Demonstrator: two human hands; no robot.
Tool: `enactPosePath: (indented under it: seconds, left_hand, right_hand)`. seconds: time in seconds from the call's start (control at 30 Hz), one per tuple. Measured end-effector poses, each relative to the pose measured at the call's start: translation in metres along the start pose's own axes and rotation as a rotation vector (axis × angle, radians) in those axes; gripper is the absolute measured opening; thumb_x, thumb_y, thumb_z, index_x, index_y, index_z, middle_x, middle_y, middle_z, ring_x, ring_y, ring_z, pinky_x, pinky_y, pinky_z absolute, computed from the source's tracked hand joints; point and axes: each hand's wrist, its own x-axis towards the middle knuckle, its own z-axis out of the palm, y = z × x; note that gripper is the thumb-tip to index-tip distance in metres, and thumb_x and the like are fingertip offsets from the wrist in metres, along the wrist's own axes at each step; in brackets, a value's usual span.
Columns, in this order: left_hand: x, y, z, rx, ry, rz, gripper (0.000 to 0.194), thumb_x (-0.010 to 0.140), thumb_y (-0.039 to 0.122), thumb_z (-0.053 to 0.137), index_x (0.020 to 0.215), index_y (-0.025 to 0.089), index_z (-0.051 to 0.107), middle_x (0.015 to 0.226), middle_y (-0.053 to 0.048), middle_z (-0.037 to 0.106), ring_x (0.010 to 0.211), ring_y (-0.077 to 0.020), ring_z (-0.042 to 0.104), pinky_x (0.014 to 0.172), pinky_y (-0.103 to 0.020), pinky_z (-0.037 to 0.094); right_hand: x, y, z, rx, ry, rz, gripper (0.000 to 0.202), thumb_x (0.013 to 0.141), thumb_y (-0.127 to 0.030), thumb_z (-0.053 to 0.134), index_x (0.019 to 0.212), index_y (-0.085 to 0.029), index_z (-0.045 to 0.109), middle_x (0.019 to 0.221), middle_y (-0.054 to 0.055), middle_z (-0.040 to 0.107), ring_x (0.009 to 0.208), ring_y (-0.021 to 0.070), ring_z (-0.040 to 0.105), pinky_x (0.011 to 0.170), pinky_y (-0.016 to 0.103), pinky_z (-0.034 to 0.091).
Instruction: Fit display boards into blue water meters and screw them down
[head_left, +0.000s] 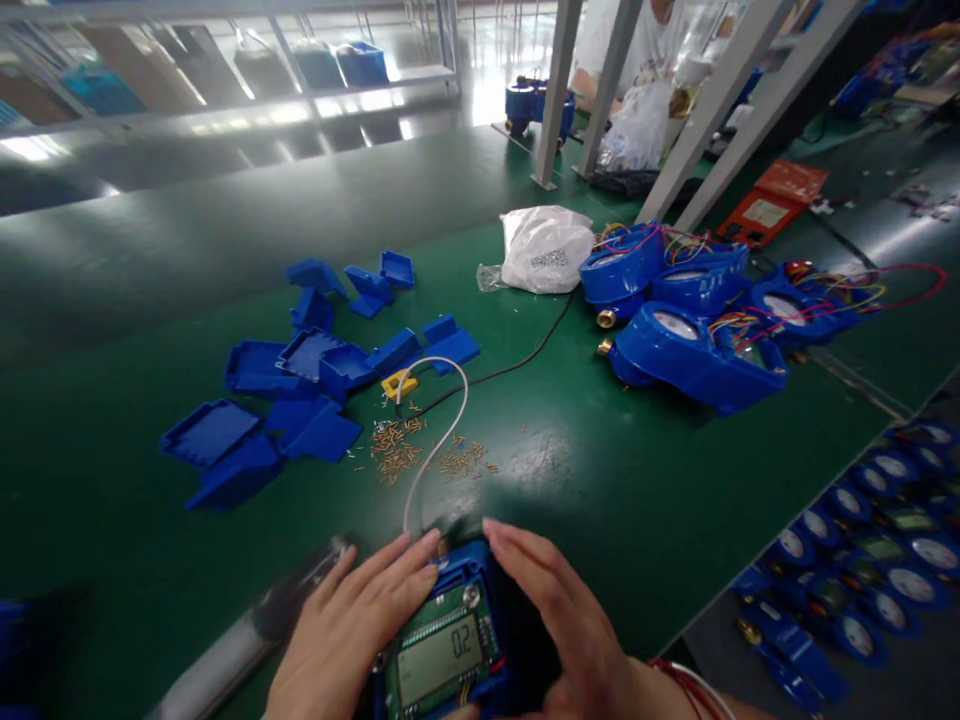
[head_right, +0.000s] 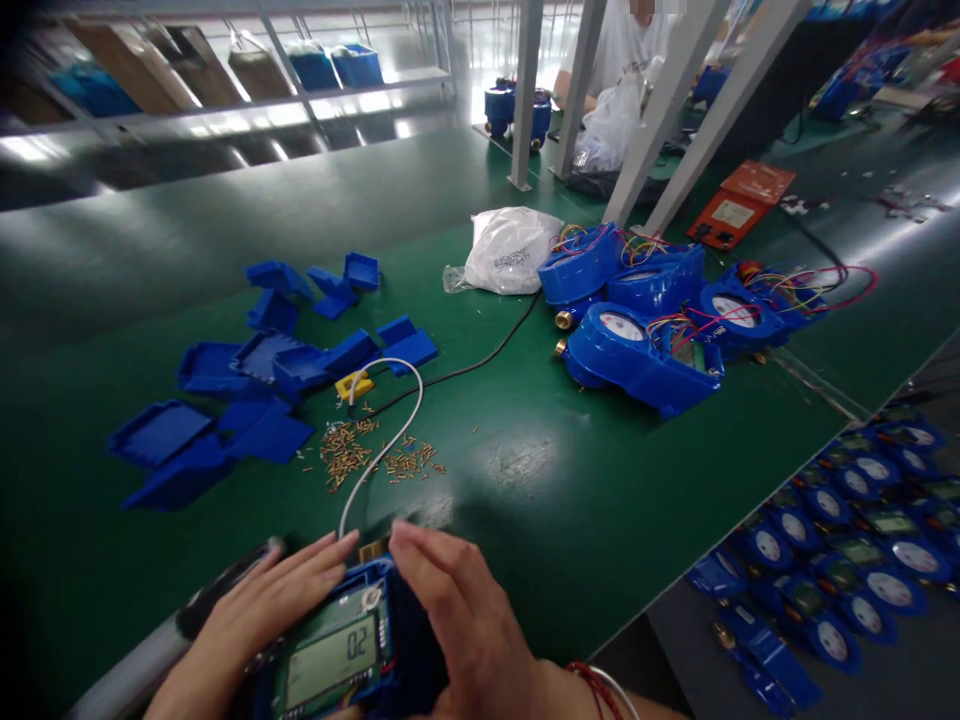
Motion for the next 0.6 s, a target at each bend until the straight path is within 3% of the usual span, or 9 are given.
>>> enactPosePath:
  seconds: [0.07,0.13,0.27,0.4,0.47,0.6]
  left_hand:
    - [0.0,0.001,-0.003,-0.053,-0.01,-0.035,0.06,0.073,0.051,0.066,0.125,0.03,0.042,0.131,-0.008,0.057,0.122,-0.0286,0.05,0.108,-0.05,0.027]
    - [-0.003,-0.003,-0.007,-0.167,-0.085,-0.025,0.068,0.07,0.048,0.07,0.129,0.03,0.04,0.135,-0.008,0.053,0.122,-0.028,0.05,0.107,-0.047,0.033]
    - [-0.013,-0.019,-0.023,-0.625,-0.259,-0.178,0.08,0.069,0.056,0.067,0.137,0.029,0.034,0.148,-0.01,0.034,0.131,-0.0317,0.04,0.106,-0.045,0.038]
    - [-0.021,-0.028,-0.034,-1.069,-0.24,-0.369,0.062,0.081,0.06,0.048,0.134,0.03,0.041,0.146,-0.006,0.038,0.135,-0.0318,0.033,0.111,-0.048,0.028]
    - [-0.022,-0.028,-0.033,-1.143,-0.204,-0.405,0.053,0.085,0.057,0.044,0.131,0.03,0.046,0.144,-0.005,0.041,0.135,-0.0308,0.032,0.112,-0.047,0.026]
    - [-0.018,-0.019,-0.022,-1.177,-0.214,-0.42,0.058,0.081,0.051,0.057,0.133,0.031,0.042,0.142,-0.004,0.041,0.131,-0.0294,0.037,0.11,-0.044,0.031]
  right_hand:
    - [0.012,0.002,-0.002,0.143,-0.199,0.038,0.083,0.077,-0.053,0.065,0.14,-0.013,0.03,0.132,0.016,0.052,0.122,0.0253,0.05,0.101,0.036,0.045]
    - [0.022,0.003,-0.004,0.288,-0.322,0.084,0.077,0.074,-0.049,0.07,0.137,-0.02,0.035,0.134,0.01,0.052,0.125,0.021,0.049,0.107,0.032,0.04]
    - [0.03,0.004,-0.004,0.369,-0.33,0.146,0.067,0.072,-0.046,0.073,0.129,-0.027,0.043,0.127,0.004,0.058,0.12,0.0172,0.053,0.107,0.028,0.039]
    - [0.026,0.005,-0.003,0.323,-0.35,0.155,0.062,0.074,-0.048,0.071,0.125,-0.026,0.045,0.124,0.004,0.06,0.118,0.0193,0.055,0.106,0.031,0.041]
    - [0.025,0.006,-0.002,0.29,-0.363,0.158,0.061,0.074,-0.048,0.071,0.124,-0.026,0.045,0.125,0.005,0.059,0.117,0.0202,0.056,0.106,0.032,0.042]
    - [0.024,0.007,-0.002,0.258,-0.377,0.17,0.062,0.073,-0.051,0.07,0.124,-0.027,0.045,0.123,0.004,0.06,0.115,0.0209,0.057,0.105,0.032,0.043]
